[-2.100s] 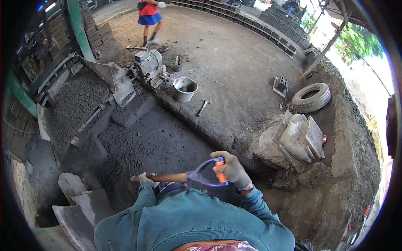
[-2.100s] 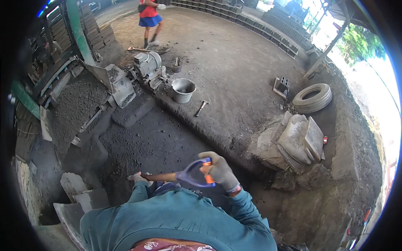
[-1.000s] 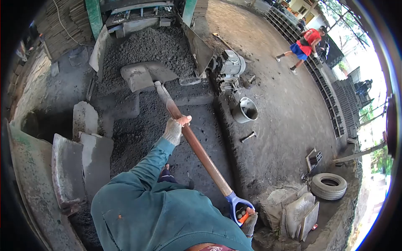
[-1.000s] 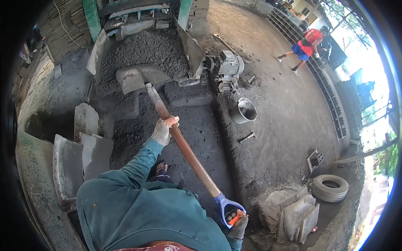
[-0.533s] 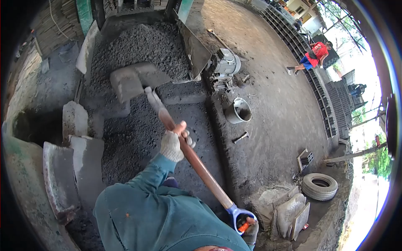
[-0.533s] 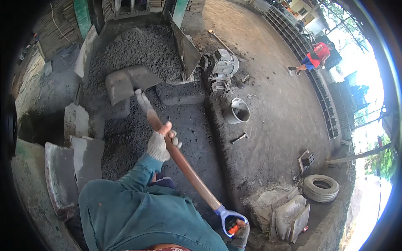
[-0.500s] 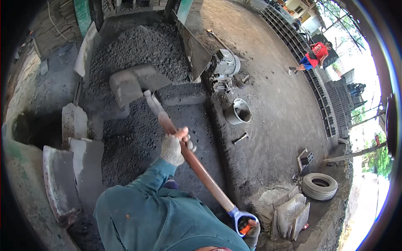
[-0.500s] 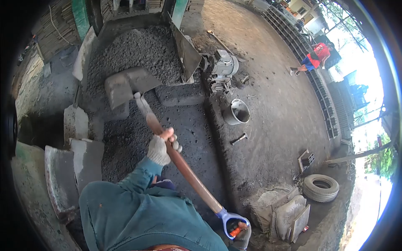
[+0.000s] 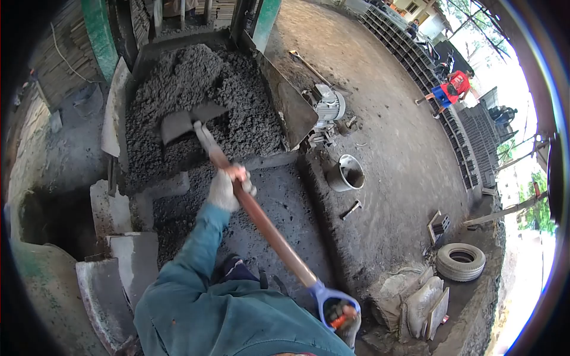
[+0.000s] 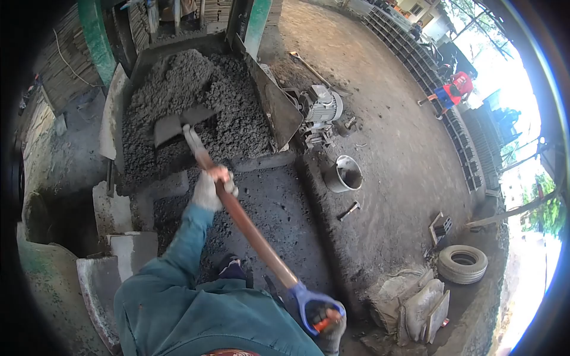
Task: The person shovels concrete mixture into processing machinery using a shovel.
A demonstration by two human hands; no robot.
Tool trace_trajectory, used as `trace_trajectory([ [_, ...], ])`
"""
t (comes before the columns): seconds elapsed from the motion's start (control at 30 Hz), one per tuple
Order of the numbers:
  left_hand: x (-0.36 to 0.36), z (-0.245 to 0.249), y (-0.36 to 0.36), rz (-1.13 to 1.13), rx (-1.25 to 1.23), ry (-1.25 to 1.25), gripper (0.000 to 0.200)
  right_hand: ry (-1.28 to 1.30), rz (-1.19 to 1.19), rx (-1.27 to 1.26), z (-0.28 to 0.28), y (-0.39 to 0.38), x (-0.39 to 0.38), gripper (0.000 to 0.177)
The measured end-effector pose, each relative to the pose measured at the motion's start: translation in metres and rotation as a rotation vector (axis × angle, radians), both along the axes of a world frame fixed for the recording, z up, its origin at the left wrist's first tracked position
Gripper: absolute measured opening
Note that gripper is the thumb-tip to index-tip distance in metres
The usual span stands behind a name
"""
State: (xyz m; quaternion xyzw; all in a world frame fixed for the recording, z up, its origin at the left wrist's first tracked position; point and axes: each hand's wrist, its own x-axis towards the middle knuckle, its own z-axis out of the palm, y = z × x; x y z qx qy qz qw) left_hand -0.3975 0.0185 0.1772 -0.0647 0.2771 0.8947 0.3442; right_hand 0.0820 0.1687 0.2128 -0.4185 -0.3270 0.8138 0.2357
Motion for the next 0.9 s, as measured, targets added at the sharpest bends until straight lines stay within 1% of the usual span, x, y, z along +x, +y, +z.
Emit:
trace_trajectory([
  [0.07,-0.046,-0.003,-0.005,0.033,-0.043,0.076,0.013,0.079,0.040,-0.076,-0.013,-0.004,-0.038,0.009],
  [0.1,-0.067,-0.002,-0.008,0.043,-0.061,0.131,0.014,0.118,0.081,-0.057,0.008,-0.019,-0.074,0.009],
  [0.13,-0.090,-0.001,-0.010,0.053,-0.074,0.160,0.016,0.146,0.032,-0.072,0.021,-0.034,-0.106,0.010],
  [0.17,-0.113,0.000,-0.013,0.064,-0.087,0.188,0.018,0.051,-0.003,-0.013,0.025,-0.043,-0.133,0.018],
  [0.2,-0.141,-0.004,-0.016,0.107,-0.111,0.191,0.019,0.009,0.045,0.058,0.026,-0.045,-0.152,0.021],
  [0.23,-0.164,-0.009,-0.017,0.145,-0.136,0.191,0.020,-0.036,0.142,0.145,0.026,-0.044,-0.163,0.024],
  [0.27,-0.180,-0.002,-0.015,0.222,-0.227,0.188,0.019,0.067,0.282,0.223,0.033,-0.041,-0.171,0.026],
  [0.3,-0.178,0.002,-0.015,0.298,-0.322,0.183,0.019,0.083,0.391,0.408,0.044,-0.041,-0.172,0.027],
  [0.33,-0.152,0.009,-0.018,0.273,-0.334,0.159,0.018,0.092,0.404,0.385,0.036,-0.036,-0.154,0.026],
  [0.37,-0.127,0.030,-0.014,0.259,-0.331,0.152,0.017,0.120,0.421,0.380,0.031,-0.019,-0.146,0.027],
  [0.4,-0.111,0.050,-0.005,0.252,-0.321,0.159,0.015,0.109,0.316,0.269,0.046,-0.013,-0.123,0.026],
  [0.43,-0.095,0.051,0.008,0.230,-0.194,0.097,0.012,0.181,0.283,0.393,0.065,-0.003,-0.099,0.027],
  [0.47,-0.065,0.059,0.020,0.155,-0.097,0.026,0.009,0.148,0.228,0.416,0.066,0.015,-0.070,0.029],
  [0.5,-0.029,0.071,0.034,0.121,-0.048,0.085,0.011,0.090,0.162,0.464,0.057,0.038,-0.039,0.030],
  [0.53,0.005,0.083,0.048,0.102,-0.024,0.045,0.011,-0.035,0.034,0.487,0.064,0.045,-0.017,0.032],
  [0.57,0.034,0.094,0.057,-0.001,0.064,0.047,0.012,0.052,0.065,0.434,0.042,0.071,0.019,0.029],
  [0.6,0.056,0.097,0.071,-0.072,0.098,0.118,0.016,0.041,0.049,0.426,0.030,0.087,0.049,0.023],
  [0.63,0.082,0.106,0.083,-0.096,0.128,0.169,0.020,-0.044,-0.028,0.389,0.023,0.098,0.073,0.021],
  [0.67,0.102,0.112,0.096,-0.114,0.116,0.186,0.019,-0.091,-0.069,0.411,0.024,0.103,0.092,0.021],
  [0.7,0.122,0.117,0.106,-0.094,0.088,0.149,0.019,-0.136,-0.114,0.432,0.026,0.108,0.109,0.021],
  [0.77,0.153,0.100,0.126,-0.083,0.162,0.165,0.014,-0.074,-0.041,0.381,0.034,0.123,0.144,0.024],
  [0.8,0.169,0.091,0.134,-0.065,0.079,0.122,0.015,-0.010,-0.049,0.370,0.040,0.126,0.155,0.029],
  [0.83,0.185,0.081,0.140,-0.049,-0.007,0.079,0.017,0.073,0.023,0.323,0.052,0.127,0.159,0.030],
  [0.87,0.202,0.063,0.144,-0.042,-0.069,0.093,0.021,0.076,0.039,0.307,0.061,0.123,0.159,0.031],
  [0.9,0.218,0.055,0.148,-0.018,-0.139,-0.002,0.019,0.078,0.056,0.292,0.065,0.117,0.155,0.031],
])
